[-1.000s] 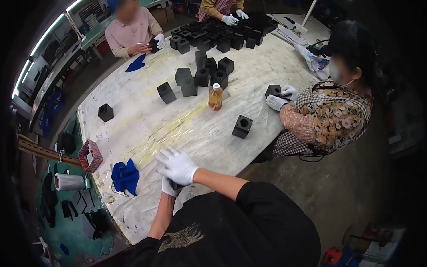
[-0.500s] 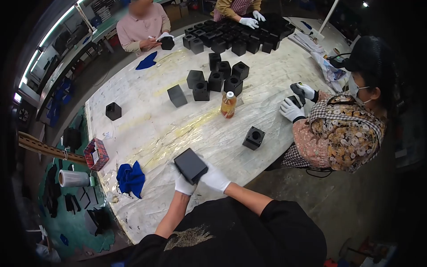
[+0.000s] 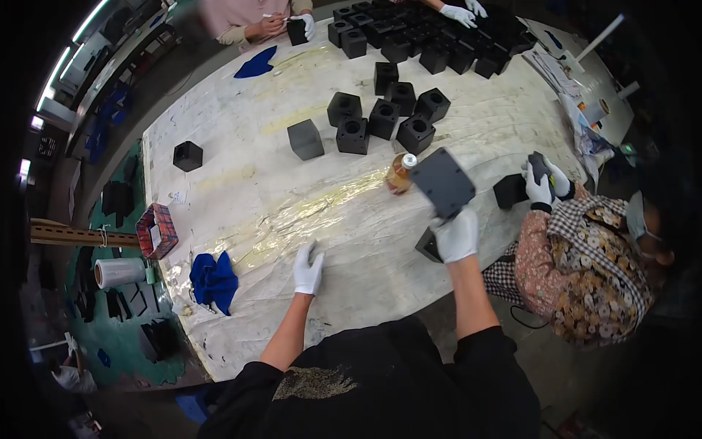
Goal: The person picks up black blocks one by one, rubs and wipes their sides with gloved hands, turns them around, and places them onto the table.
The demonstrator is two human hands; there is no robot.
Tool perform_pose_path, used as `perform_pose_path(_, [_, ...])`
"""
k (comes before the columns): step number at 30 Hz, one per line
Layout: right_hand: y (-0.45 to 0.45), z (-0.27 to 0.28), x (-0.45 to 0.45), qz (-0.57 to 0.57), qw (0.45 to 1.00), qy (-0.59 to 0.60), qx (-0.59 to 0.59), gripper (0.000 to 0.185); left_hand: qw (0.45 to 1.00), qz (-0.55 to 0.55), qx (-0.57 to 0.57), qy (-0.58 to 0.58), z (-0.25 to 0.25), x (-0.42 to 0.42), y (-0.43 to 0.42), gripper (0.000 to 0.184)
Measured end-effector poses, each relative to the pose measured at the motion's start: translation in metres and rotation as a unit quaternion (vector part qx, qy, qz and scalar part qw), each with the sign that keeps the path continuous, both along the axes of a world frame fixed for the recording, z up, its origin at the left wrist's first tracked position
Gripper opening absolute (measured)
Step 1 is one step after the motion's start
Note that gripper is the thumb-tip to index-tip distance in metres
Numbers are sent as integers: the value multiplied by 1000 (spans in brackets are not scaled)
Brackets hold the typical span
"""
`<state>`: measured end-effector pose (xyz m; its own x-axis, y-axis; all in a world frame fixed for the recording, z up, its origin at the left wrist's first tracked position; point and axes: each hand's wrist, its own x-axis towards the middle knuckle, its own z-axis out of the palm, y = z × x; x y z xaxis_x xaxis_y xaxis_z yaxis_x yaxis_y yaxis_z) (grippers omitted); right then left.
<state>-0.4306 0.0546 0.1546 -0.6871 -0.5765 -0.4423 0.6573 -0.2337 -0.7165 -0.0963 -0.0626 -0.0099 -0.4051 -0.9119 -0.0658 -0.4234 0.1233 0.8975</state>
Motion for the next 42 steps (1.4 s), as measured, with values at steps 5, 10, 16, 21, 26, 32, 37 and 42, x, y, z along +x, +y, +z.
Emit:
perform_pose_path(5, [-43,-103,-196,-120,955,156,222,14,998,-20,-54,14,-1,10,4,36])
perform_pose_path(10, [-99,-172,-305,-124,926,117,336,47,986,105,113,68,8,14,-22,39])
perform_pose_path(16, [-151,-130,-284,18,864,211,456,40,923,370,-46,93,42,71,-209,52])
perform_pose_path(21, [-129,-125,-275,12,852,253,458,66,855,513,-52,-55,43,140,-421,73])
perform_pose_path(26, [-91,-93,-217,-1,838,321,440,69,875,439,101,-179,35,166,-560,57])
perform_pose_path(32, [-39,-27,-128,56,842,362,395,56,887,385,220,-129,16,166,-585,34])
perform_pose_path(37, [-56,18,-30,22,774,526,352,50,897,412,139,81,23,178,-476,30])
perform_pose_path(42, [-40,3,4,130,607,720,311,47,840,286,191,420,11,147,-272,28])
